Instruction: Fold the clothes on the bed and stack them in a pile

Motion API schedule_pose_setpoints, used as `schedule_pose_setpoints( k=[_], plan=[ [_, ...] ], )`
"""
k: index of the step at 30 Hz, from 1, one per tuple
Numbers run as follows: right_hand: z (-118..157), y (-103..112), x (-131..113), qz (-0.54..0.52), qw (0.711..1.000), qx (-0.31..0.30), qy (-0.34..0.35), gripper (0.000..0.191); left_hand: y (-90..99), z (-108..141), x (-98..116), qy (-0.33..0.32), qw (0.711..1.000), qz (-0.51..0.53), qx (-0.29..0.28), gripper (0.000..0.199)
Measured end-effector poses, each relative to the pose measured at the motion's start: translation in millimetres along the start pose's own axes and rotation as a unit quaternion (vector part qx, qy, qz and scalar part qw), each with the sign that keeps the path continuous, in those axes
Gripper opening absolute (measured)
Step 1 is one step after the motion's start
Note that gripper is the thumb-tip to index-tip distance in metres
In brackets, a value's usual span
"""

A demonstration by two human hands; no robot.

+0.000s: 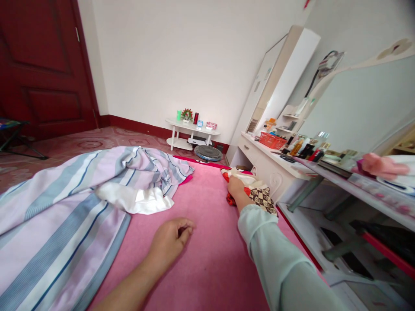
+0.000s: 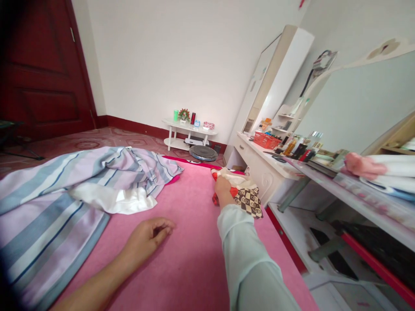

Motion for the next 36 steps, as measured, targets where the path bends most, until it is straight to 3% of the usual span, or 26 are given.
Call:
schedule_pose_setpoints(
  k=[3,6,11,13,15,17,19,22,24,26,30,32,36],
  plan=[
    [-3,12,4,-0.027,0.998,0.054,-0.014,0.031,-0.1,0,1,0.004,1.000,0.001,-0.001,0.022],
    [2,26,-2,-0.065,0.994,0.089,0.027,0.039,-0.3,1,1,0.006,1.000,-0.002,0.001,0.022],
    [41,29,-10,-0.076,0.983,0.131,0.106,0.042,-0.4,1,0,0.003,1.000,-0.001,0.000,0.024],
    [53,19,-6,-0.057,0.991,0.083,0.088,0.052,-0.5,0,-2,0.004,1.000,-0.002,-0.003,0.024],
    [59,8,-3,-0.057,0.995,-0.006,0.078,0.061,-1.1,-1,-3,0.000,1.000,0.001,-0.011,0.024],
    [63,9,-4,-0.087,0.988,-0.058,0.111,0.055,-1.5,-1,-4,-0.003,1.000,0.008,-0.017,0.024],
    [69,22,-1,-0.115,0.982,-0.052,0.143,0.041,-1.6,-1,-4,-0.004,1.000,0.013,-0.022,0.024],
    [90,48,25,-0.109,0.987,0.027,0.117,0.032,-1.4,-1,-4,-0.005,1.000,0.006,-0.020,0.024],
    [113,62,51,-0.067,0.989,0.108,0.082,0.033,-0.9,0,-2,-0.008,1.000,0.000,-0.015,0.024],
    [136,67,75,-0.014,0.986,0.152,0.061,0.036,-0.7,-1,-1,-0.007,1.000,-0.004,-0.011,0.024],
    [153,55,106,0.009,0.995,0.087,0.050,0.042,-1.7,-1,-2,-0.002,1.000,-0.010,-0.018,0.025],
    [151,51,109,0.006,0.996,0.051,0.073,0.042,-1.9,0,-3,-0.002,1.000,-0.010,-0.022,0.025],
    [143,60,111,0.053,0.992,0.044,0.102,0.036,-0.8,0,-3,-0.011,1.000,-0.001,-0.024,0.025]
  ],
)
Point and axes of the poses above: each hand's wrist, its own z-axis away from the middle knuckle, its own y-axis out of the back of the hand, x = y × z, the point moved 6 cm from there along -z, towards the middle knuckle, and after that the axes turned 4 degrees about y, right-handed, at the moved point
